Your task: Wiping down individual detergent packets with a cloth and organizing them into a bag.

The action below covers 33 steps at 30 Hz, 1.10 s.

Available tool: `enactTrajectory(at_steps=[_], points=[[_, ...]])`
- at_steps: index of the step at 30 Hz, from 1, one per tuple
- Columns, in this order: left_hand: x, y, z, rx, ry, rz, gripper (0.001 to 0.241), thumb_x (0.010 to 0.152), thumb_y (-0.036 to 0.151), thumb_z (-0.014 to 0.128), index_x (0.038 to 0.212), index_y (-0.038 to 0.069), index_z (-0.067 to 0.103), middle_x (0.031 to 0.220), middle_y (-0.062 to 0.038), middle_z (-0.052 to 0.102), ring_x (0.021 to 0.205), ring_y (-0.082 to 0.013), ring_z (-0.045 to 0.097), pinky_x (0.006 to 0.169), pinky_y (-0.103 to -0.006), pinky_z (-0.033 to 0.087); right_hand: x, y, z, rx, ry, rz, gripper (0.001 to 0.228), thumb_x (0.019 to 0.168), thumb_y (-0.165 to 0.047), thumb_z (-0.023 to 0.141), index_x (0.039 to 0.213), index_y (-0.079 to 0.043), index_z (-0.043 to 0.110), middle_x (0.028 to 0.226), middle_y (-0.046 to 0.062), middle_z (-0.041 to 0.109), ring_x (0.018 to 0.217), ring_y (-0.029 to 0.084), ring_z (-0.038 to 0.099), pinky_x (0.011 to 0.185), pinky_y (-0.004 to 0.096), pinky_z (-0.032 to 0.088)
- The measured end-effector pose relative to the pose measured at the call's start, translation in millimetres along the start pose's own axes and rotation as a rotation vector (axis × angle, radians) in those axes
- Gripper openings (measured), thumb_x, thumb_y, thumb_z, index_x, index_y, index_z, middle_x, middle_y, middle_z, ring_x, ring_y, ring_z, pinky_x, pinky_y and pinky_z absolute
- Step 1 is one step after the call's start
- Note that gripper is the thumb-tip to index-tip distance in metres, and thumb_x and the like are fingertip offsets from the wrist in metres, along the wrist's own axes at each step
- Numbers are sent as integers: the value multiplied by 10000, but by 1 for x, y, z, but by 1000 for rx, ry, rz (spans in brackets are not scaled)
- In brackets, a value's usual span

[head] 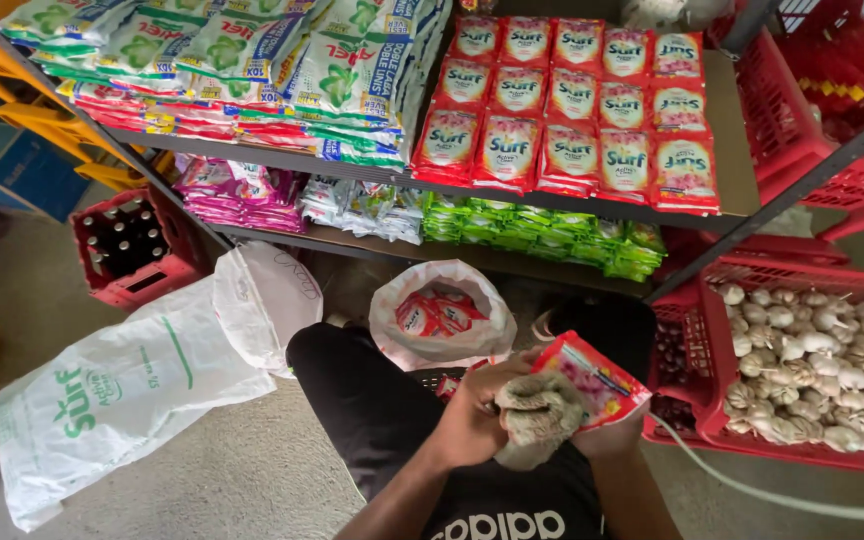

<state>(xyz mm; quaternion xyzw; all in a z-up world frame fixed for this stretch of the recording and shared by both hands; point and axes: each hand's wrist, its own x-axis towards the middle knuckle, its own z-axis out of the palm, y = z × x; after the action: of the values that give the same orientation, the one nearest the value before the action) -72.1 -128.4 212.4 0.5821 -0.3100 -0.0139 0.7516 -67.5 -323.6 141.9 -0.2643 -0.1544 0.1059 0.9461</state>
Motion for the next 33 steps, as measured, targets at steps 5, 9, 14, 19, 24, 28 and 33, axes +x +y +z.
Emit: enactTrajectory(at_steps=[5,9,14,19,24,28,33], points=[[-9,-21,-2,37,78,-71,294,816,-13,713,1110,-10,701,1076,-73,727,1011,-208,642,1086,-364,463,-13,28,-46,-45,-105,11,950,901,-524,824,1515,61,396,1519,302,452,1404,464,435,1160,578,364],[-17,-35,-5,-3,187,-171,404,813,42,772,1210,14,707,1242,-98,734,1188,-197,668,1206,-370,399,-14,48,-65,42,-36,91,763,994,-471,666,1510,28,405,1496,251,495,1343,400,506,1111,537,405],[-36,-65,-23,-39,364,-301,343,843,37,769,1170,-53,717,1076,-105,773,883,-134,676,811,-265,567,-10,53,-62,187,86,142,618,1088,-444,449,1513,3,413,1480,206,530,1298,349,560,1080,499,433],[-22,-46,-49,99,588,-74,287,837,46,821,1088,-59,731,1001,-172,751,942,-220,624,897,-455,563,12,40,-62,171,304,129,806,994,-606,471,1531,-8,404,1491,279,511,1330,474,514,1080,702,358],[-17,-41,-23,596,537,-46,521,812,-17,753,1282,-102,545,995,-408,655,933,-645,631,743,-672,514,21,54,-54,129,397,142,769,980,-600,456,1533,-67,422,1483,230,520,1324,441,521,1072,691,405],[-22,-87,-8,899,333,212,380,855,230,792,1192,104,671,1091,-133,665,912,-385,702,814,-465,598,8,84,-65,155,401,213,783,971,-620,447,1531,-72,426,1474,238,527,1316,452,526,1074,699,400],[9,-78,-38,1117,612,92,256,885,107,680,1135,90,736,1024,-131,624,869,-360,650,773,-444,547,-24,117,-78,205,400,333,829,945,-677,420,1525,-85,438,1446,263,545,1293,484,541,1078,723,385]])
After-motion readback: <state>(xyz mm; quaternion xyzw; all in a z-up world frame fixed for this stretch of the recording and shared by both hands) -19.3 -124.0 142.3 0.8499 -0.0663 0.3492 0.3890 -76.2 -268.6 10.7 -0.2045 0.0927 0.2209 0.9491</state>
